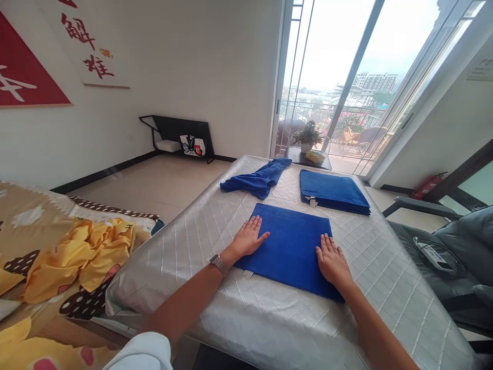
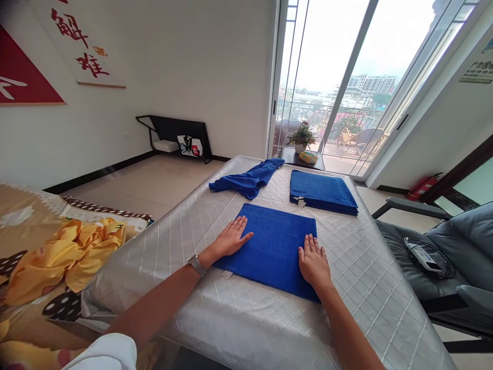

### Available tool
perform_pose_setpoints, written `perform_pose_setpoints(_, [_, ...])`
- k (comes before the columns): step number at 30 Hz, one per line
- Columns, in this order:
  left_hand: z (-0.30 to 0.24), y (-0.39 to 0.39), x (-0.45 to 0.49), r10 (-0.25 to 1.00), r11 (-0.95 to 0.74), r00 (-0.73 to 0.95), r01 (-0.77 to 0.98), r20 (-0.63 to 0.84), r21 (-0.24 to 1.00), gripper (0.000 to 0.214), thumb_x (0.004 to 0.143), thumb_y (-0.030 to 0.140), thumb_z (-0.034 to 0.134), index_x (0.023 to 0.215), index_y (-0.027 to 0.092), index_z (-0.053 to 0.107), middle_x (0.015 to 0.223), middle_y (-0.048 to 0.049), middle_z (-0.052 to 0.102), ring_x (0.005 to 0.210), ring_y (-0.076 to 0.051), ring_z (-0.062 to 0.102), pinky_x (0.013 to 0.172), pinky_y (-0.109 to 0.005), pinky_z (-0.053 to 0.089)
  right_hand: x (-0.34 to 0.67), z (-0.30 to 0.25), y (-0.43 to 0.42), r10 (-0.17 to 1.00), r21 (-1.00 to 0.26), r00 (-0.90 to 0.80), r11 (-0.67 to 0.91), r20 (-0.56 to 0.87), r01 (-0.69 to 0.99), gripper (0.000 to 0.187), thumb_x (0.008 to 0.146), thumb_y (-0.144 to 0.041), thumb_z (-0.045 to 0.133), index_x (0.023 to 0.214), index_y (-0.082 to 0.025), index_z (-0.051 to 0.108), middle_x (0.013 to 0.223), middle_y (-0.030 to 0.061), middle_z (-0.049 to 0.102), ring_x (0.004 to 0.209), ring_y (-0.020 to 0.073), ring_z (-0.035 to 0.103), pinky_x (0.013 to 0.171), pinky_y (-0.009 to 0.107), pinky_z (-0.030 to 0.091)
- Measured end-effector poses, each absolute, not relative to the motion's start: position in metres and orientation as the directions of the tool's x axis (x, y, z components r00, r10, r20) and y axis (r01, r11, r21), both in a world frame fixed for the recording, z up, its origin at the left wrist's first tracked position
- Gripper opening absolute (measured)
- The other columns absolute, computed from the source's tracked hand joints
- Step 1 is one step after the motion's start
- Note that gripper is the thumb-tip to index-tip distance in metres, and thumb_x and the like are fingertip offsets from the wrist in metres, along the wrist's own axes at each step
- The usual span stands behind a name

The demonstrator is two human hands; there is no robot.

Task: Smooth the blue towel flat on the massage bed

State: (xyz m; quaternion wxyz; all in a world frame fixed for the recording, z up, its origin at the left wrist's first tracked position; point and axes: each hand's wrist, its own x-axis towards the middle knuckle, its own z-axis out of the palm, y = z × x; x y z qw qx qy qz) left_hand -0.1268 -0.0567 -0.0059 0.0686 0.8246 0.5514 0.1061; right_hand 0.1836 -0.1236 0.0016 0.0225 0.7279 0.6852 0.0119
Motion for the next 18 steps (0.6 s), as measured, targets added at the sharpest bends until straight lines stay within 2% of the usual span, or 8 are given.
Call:
perform_pose_setpoints(7, [-0.013,-0.053,-0.128,0.913,-0.406,0.380,0.879,0.148,0.249,0.083,0.099,0.068,0.014,0.158,0.011,0.020,0.161,-0.0156,0.026,0.150,-0.030,0.021,0.121,-0.047,0.018,0.189,0.024,-0.102,0.990,0.077,0.036,-0.026,-0.135,0.997,0.064,0.100,-0.037,0.016,0.156,-0.008,0.027,0.163,0.0117,0.024,0.150,0.0250,0.021,0.121,0.049,0.018])
perform_pose_setpoints(12, [-0.010,-0.054,-0.128,0.920,-0.392,0.373,0.887,0.122,0.244,0.084,0.099,0.067,0.015,0.156,0.007,0.024,0.162,-0.0176,0.024,0.151,-0.029,0.019,0.122,-0.045,0.018,0.191,0.028,-0.070,0.996,0.015,0.057,-0.056,-0.061,0.998,0.065,0.101,-0.038,0.014,0.156,-0.005,0.025,0.163,0.0113,0.024,0.151,0.0230,0.019,0.122,0.044,0.017])
perform_pose_setpoints(15, [-0.009,-0.055,-0.128,0.915,-0.402,0.380,0.882,0.135,0.247,0.082,0.099,0.067,0.016,0.158,0.010,0.021,0.162,-0.0156,0.025,0.151,-0.029,0.020,0.122,-0.047,0.018,0.193,0.014,-0.060,0.996,-0.034,0.092,-0.093,-0.019,0.995,0.065,0.102,-0.039,0.012,0.156,-0.005,0.023,0.164,0.0104,0.022,0.151,0.0212,0.017,0.122,0.041,0.015])
perform_pose_setpoints(18, [-0.008,-0.055,-0.128,0.912,-0.408,0.383,0.887,0.148,0.216,0.079,0.100,0.066,0.016,0.159,0.013,0.017,0.161,-0.0138,0.028,0.151,-0.028,0.020,0.123,-0.050,0.013,0.196,0.001,-0.059,0.994,-0.054,0.107,-0.107,0.011,0.993,0.065,0.102,-0.039,0.013,0.157,-0.005,0.023,0.165,0.0101,0.020,0.152,0.0203,0.015,0.123,0.040,0.013])
